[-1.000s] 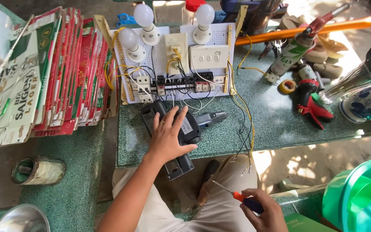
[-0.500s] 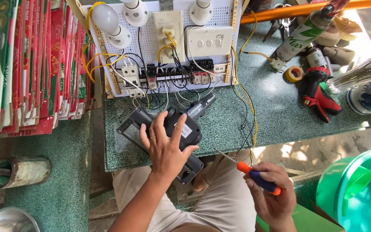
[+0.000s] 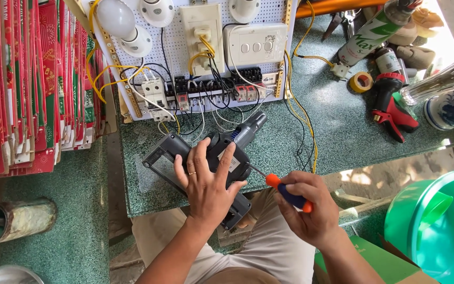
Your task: Disassembling a vacuum cleaner head by removing multiple screws with a manual screwdriver and prying the casing open.
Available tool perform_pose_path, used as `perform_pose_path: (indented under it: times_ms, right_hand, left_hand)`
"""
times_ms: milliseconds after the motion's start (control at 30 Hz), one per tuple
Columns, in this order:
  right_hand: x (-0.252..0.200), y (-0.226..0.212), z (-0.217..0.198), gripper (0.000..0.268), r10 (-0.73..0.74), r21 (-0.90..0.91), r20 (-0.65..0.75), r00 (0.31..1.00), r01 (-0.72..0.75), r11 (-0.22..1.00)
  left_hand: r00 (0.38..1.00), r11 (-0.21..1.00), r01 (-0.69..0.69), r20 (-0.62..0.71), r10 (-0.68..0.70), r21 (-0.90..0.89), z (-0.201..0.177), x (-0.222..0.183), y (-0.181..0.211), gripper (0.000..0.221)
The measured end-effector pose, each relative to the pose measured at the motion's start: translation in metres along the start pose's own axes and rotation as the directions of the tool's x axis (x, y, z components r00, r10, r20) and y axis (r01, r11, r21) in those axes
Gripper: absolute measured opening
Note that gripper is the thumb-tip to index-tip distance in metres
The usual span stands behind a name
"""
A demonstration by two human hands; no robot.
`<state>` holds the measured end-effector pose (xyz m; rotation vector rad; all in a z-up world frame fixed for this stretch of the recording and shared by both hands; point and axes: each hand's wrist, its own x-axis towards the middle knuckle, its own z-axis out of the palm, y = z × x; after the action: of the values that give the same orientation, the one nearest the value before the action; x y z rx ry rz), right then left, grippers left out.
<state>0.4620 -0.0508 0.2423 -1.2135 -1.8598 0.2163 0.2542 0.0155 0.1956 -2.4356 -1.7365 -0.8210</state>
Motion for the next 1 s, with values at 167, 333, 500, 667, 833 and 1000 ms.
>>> perform_pose_path:
  times_ms: [167,333,500,667,833,1000]
  right_hand:
    - [0.02,-0.003,-0.005,0.029,-0.047,-0.035,0.107,0.993,0.051,0.998]
    - [0.028,-0.007,-0.002,0.029,-0.072,-0.016,0.194,0.978,0.077,0.997]
    - [0.047,-0.022,-0.005,0.01,-0.156,0.093,0.262,0.952,0.136,0.986]
    - [0.058,-0.023,-0.004,0.014,-0.139,-0.017,0.27,0.953,0.149,0.989]
    - [0.066,-0.021,-0.005,0.032,-0.047,-0.314,0.216,0.975,0.115,0.942]
    - [0.082,-0.018,0.0,0.022,-0.088,-0.378,0.28,0.956,0.194,0.905]
  left_hand:
    - [1.0,1.0,0.01,0.009,-0.01,-0.023,0.0,0.0,0.001,0.107]
    - [1.0,0.999,0.007,-0.009,-0.007,-0.031,0.002,0.0,0.001,0.108]
    - [1.0,1.0,-0.007,-0.006,0.007,0.01,0.003,-0.002,0.001,0.105]
    - [0.999,0.998,-0.053,-0.015,0.052,-0.031,0.008,-0.001,-0.001,0.103]
    - [0.995,0.988,-0.096,-0.005,0.096,-0.117,0.014,0.002,-0.01,0.101]
    - [0.989,0.96,-0.119,0.06,0.139,-0.255,0.014,0.016,-0.027,0.1]
